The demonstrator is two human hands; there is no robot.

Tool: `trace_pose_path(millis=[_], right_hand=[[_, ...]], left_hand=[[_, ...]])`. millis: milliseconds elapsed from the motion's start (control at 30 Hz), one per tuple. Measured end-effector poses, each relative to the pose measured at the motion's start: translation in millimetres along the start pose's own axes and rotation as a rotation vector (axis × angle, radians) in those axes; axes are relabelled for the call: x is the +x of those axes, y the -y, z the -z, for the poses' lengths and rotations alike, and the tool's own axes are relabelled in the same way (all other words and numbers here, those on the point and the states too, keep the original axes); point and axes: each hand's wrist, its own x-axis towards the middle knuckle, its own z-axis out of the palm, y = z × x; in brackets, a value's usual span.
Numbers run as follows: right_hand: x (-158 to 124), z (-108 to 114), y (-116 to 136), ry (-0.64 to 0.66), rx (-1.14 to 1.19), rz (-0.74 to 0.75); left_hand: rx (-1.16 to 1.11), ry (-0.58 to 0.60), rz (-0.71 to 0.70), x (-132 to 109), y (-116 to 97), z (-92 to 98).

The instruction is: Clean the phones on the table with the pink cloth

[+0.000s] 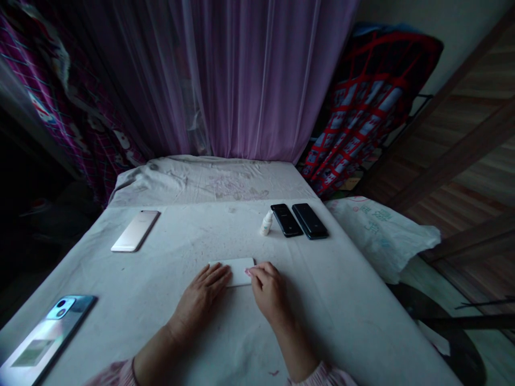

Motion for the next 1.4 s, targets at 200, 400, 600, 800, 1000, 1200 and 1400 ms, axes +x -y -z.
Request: trace_pose_path(millis=[200, 400, 600, 800, 1000, 1200, 1400], right_hand=[[39.1, -16.4, -10.6, 0.011, -0.078, -0.021], [16.0, -10.8, -5.0, -0.023, -0.046, 0.049], [-19.4, 4.5, 5.5, -0.025, 0.015, 0.071], [14.5, -11.3, -5.3, -0.037, -0.052, 0.002], [34.7, -27.2, -13.9, -0.062, -0.042, 0.011], [20.6, -14.6, -8.8, -0.032, -0.043, 0.012], [5.5, -3.0, -7.8, 0.016, -0.021, 0.021]], left_hand=[[0.023, -0.027, -0.070, -15.2, 4.7, 2.5], [0.031, 0.058, -0.047, -24.9, -7.2, 10.2], [0.019, 0.007, -0.001, -40.4, -30.3, -0.9], [0.081, -0.004, 0.072, -40.2, -41.9, -14.1], [0.077, 0.049, -0.046, -34.0, -50.4, -3.5], [-0.023, 0.058, 0.056, -29.6, -47.8, 7.1], [-0.018, 0.086, 0.093, -28.1, -51.2, 7.1]])
